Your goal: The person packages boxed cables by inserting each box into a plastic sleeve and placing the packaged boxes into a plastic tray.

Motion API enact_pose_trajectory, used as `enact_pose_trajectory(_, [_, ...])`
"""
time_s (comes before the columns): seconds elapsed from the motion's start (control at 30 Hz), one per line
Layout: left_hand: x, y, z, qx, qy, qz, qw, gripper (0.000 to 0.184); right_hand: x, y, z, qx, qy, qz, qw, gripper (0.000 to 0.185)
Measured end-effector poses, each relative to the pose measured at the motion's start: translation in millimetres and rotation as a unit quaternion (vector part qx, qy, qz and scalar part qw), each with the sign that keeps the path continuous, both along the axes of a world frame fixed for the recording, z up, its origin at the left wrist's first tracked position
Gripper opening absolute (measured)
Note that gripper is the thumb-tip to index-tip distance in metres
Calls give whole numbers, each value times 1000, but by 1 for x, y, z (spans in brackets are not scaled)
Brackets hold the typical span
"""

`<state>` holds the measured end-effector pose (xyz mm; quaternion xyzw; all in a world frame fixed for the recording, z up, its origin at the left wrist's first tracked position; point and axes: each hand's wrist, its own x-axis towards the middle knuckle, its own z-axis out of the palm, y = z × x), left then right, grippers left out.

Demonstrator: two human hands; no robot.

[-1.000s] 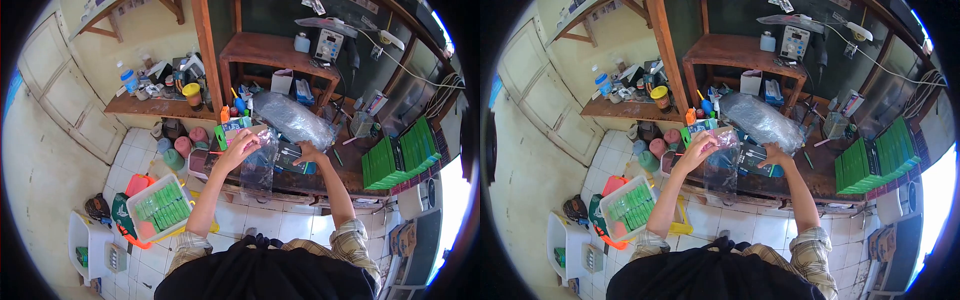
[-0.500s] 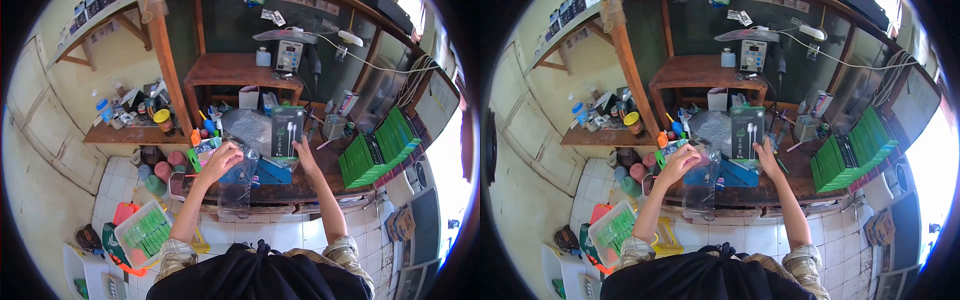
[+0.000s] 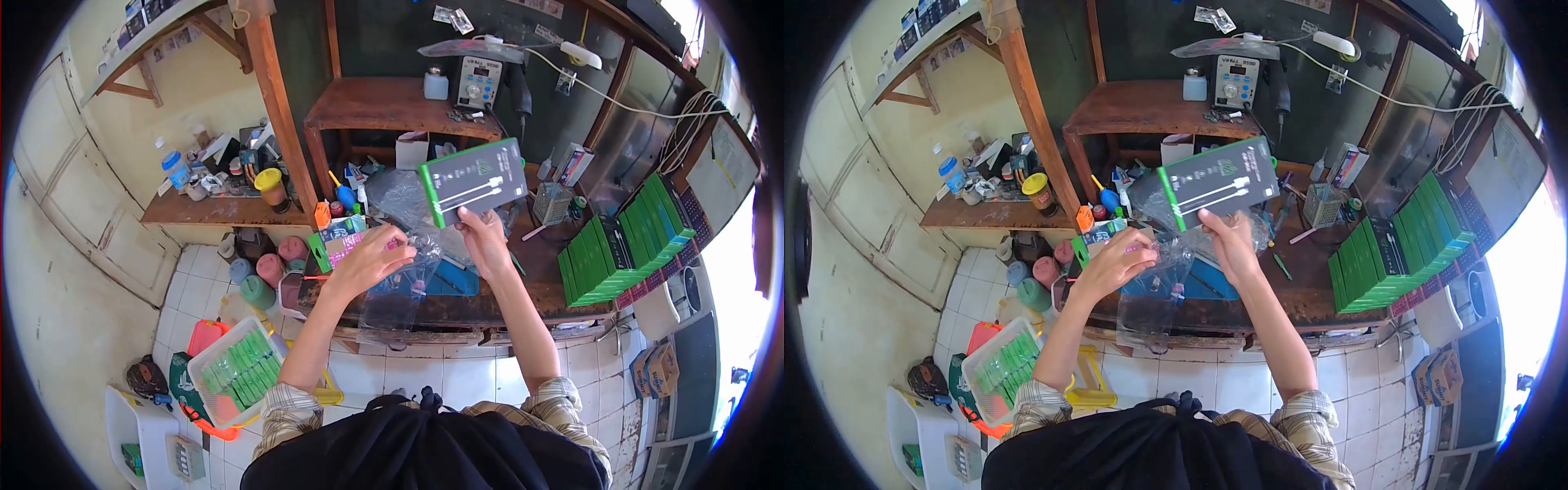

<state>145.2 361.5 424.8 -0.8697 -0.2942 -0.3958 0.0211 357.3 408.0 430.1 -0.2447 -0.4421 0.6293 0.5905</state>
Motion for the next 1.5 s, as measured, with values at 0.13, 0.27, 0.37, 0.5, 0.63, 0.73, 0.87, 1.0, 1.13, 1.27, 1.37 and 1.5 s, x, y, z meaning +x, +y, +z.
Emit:
enact_pose_trajectory(0.13, [8,-4,1,1,22,-2,1000,20,-11,-14,13,57,-119,-40,990,41])
enact_pose_trajectory(0.27, [14,-5,4,1,18,-11,1000,20,-5,-18,7,65,-161,-24,985,42])
enact_pose_trajectory(0.37, [15,-4,2,4,4,-7,1000,21,4,-21,1,58,-176,-20,982,42])
enact_pose_trajectory(0.5, [10,-7,4,7,-7,13,1000,20,17,-29,0,43,-184,17,982,47])
enact_pose_trajectory(0.63, [4,-10,6,4,-2,22,1000,19,23,-36,-2,48,-181,31,982,49])
enact_pose_trajectory(0.73, [2,-12,8,11,-9,18,1000,18,28,-40,-3,44,-202,34,978,49])
enact_pose_trajectory(0.87, [-5,-14,7,14,-5,33,999,18,35,-49,5,73,-269,43,959,52])
enact_pose_trajectory(1.0, [-9,-15,5,59,35,61,996,20,43,-46,-9,104,-302,11,948,54])
enact_pose_trajectory(1.13, [-8,-20,4,71,45,84,993,18,45,-56,12,20,-323,74,943,58])
enact_pose_trajectory(1.27, [-12,-28,4,85,41,84,992,18,44,-49,9,53,-326,94,939,58])
enact_pose_trajectory(1.37, [-13,-33,3,95,16,58,994,15,36,-51,16,75,-390,74,915,58])
enact_pose_trajectory(1.5, [-14,-42,-3,33,6,59,998,15,30,-55,23,123,-446,48,885,59])
